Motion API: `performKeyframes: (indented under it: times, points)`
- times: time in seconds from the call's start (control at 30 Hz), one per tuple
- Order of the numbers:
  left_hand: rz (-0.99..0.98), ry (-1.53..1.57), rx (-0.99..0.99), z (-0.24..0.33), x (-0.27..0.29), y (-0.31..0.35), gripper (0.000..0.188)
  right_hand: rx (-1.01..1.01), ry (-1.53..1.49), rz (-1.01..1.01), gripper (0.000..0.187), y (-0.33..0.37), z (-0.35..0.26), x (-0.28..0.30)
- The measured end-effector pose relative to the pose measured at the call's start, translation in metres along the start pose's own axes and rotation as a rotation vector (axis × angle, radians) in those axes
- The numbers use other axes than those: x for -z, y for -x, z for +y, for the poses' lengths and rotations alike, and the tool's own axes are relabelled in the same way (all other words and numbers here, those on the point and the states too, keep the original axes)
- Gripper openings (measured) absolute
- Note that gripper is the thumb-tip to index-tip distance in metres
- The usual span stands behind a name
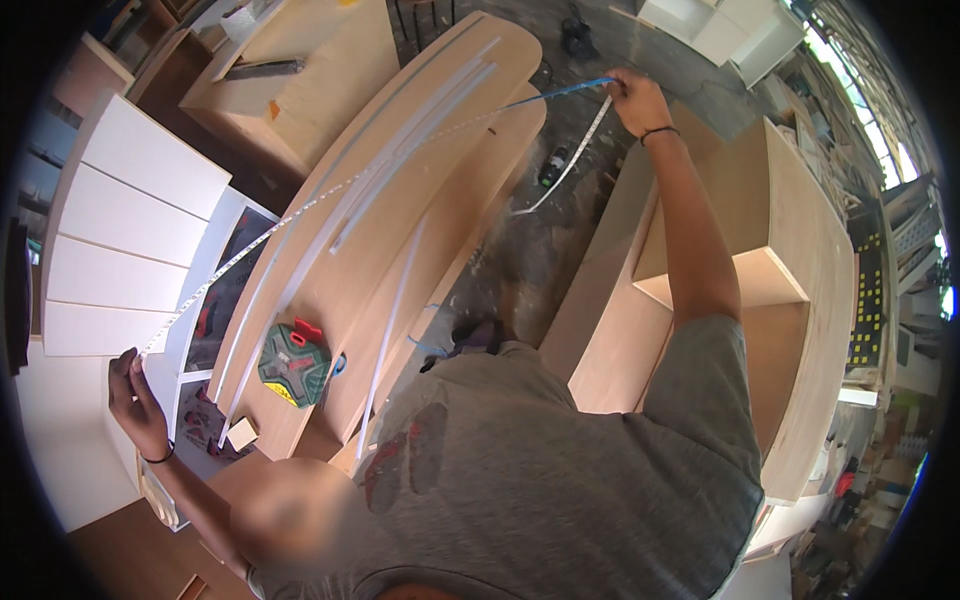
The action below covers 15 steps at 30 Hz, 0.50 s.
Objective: The person measures a length of LED strip against a wooden furniture piece, cuts it with scissors, and then attaches wires to the end of the strip by hand.
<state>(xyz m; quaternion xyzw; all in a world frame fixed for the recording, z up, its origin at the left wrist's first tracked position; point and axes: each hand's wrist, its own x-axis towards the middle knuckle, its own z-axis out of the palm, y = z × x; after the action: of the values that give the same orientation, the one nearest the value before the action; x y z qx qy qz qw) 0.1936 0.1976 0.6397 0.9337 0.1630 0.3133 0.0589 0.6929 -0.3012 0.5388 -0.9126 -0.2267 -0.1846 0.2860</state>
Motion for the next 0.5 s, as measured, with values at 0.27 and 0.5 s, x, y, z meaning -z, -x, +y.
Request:
performKeyframes:
  times: [0.27, 0.5]
  points:
    - [-0.076, 0.177, 0.012, -0.011, -0.012, 0.025, 0.014, -0.204, 0.062, -0.051, 0.024, -0.010, 0.000, 0.011]
    - [-0.560, 0.736, 0.420, 0.026, -0.131, 0.112, 0.010, -0.419, -0.740, 0.189, 0.036, -0.059, 0.028, 0.053]
